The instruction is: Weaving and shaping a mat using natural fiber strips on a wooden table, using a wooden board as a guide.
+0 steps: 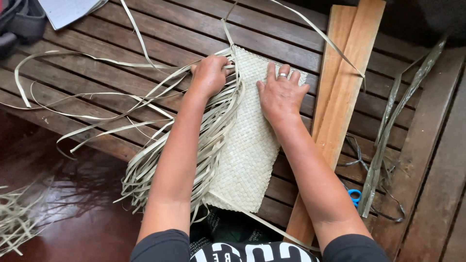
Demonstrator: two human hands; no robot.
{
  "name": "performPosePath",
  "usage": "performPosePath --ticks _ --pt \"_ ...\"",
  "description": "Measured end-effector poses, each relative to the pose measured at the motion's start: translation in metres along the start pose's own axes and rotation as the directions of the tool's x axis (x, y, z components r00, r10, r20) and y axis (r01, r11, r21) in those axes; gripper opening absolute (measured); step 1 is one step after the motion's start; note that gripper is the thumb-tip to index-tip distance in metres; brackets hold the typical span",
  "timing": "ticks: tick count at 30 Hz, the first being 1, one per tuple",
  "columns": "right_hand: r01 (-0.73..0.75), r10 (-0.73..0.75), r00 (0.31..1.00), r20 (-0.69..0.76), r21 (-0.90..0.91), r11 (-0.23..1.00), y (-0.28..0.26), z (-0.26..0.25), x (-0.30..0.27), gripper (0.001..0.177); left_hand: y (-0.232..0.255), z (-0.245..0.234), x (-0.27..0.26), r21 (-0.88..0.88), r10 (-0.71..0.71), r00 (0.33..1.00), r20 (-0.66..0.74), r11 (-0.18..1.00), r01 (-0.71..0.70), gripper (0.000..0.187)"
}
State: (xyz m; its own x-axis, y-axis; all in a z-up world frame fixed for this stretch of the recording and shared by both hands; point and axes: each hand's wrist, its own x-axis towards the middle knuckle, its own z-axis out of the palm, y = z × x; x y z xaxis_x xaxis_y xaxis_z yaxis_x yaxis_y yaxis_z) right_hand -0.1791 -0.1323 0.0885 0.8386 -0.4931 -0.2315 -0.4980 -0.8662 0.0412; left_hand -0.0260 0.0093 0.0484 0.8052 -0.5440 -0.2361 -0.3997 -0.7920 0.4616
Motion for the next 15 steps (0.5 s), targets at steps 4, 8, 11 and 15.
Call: performPosePath --ticks 4,8,11,15 --pt "0.010 -0.009 1.000 -0.019 0.041 0.999 0.003 -0.001 -0.003 0.062 0.000 -0.002 -0.003 -0.018 -0.005 1.000 -0.004 1.000 0.005 0.017" --pt "0.038 -0.037 0.999 -0.020 0.045 0.998 0.002 -0.006 -0.008 0.056 -0.003 0.000 0.000 -0.059 -0.023 0.999 -0.040 0.998 0.021 0.014" --pt "0.043 -0.041 0.999 -0.027 0.055 0.998 0.005 -0.006 -0.004 0.056 -0.007 0.004 0.003 -0.042 -0.028 0.999 -0.038 0.999 0.027 0.013" --pt "0.032 -0.031 0.999 -0.020 0.044 0.999 0.004 -0.007 0.001 0.057 -0.011 0.010 0.011 -0.024 -0.029 0.999 -0.037 0.999 0.028 0.012"
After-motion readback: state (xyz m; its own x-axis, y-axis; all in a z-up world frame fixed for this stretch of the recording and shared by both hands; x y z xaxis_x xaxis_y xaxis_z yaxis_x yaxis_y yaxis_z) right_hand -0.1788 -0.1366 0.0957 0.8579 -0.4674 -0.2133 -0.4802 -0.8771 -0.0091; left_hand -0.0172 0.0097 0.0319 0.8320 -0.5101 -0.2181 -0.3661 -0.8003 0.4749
